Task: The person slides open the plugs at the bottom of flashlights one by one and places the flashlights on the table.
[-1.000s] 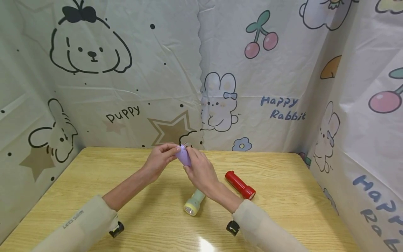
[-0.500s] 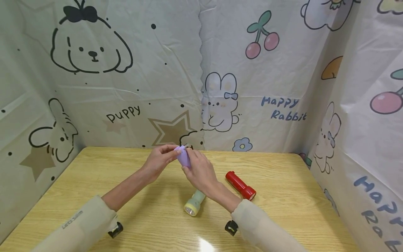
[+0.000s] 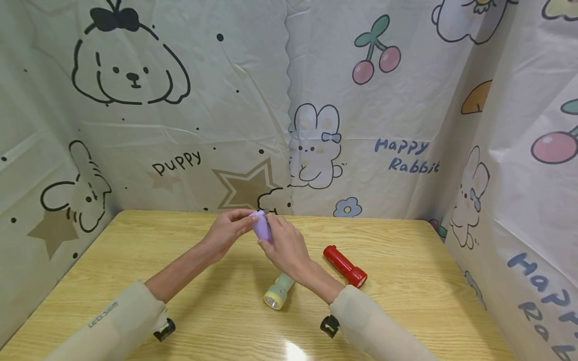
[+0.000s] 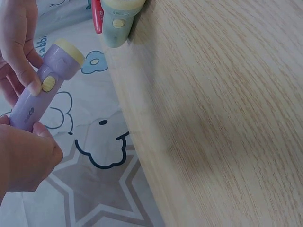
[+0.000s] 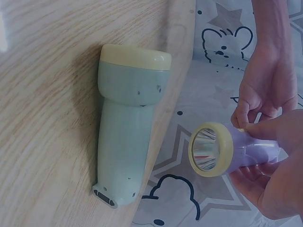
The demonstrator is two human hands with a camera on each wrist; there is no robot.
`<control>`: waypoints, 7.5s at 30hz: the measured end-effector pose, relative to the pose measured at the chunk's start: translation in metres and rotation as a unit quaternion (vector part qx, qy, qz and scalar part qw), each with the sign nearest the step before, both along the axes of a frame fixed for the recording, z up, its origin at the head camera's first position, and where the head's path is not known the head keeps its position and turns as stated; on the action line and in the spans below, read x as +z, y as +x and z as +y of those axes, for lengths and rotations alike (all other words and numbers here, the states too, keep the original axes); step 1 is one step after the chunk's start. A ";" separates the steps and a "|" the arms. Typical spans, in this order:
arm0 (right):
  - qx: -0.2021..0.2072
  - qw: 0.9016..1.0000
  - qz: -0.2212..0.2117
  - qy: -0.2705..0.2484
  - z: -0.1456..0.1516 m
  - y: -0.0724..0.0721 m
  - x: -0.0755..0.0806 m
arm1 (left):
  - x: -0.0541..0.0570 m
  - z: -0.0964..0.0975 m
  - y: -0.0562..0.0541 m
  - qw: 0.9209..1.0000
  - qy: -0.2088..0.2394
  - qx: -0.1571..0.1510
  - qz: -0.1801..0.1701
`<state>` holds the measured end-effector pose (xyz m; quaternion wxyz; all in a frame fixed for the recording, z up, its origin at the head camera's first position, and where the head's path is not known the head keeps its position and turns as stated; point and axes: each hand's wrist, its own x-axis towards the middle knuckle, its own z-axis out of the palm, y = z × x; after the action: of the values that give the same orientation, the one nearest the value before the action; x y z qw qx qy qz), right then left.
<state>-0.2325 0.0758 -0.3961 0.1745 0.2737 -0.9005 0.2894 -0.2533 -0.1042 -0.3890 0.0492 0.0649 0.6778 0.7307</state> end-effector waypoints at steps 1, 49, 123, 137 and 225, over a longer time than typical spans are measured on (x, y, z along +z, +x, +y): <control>0.000 1.000 -0.002 -0.001 0.000 0.000 0.000 | -0.001 0.000 0.000 1.000 -0.002 0.000 0.001; 0.008 0.992 -0.120 -0.039 -0.014 -0.005 -0.017 | -0.024 -0.008 -0.005 0.998 -0.031 0.010 -0.046; -0.028 0.961 -0.261 -0.084 -0.029 -0.006 -0.034 | -0.038 -0.014 -0.016 0.985 -0.146 0.010 -0.093; -0.031 0.957 -0.275 -0.084 -0.032 -0.006 -0.041 | -0.041 -0.016 -0.016 0.983 -0.155 -0.002 -0.101; -0.016 0.960 -0.273 -0.063 -0.039 -0.012 -0.049 | -0.055 -0.019 -0.022 0.979 -0.168 0.016 -0.113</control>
<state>-0.2443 0.0368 -0.4450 -0.0565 0.1584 -0.8982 0.4061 -0.2757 -0.1228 -0.4439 0.1242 -0.0383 0.7818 0.6098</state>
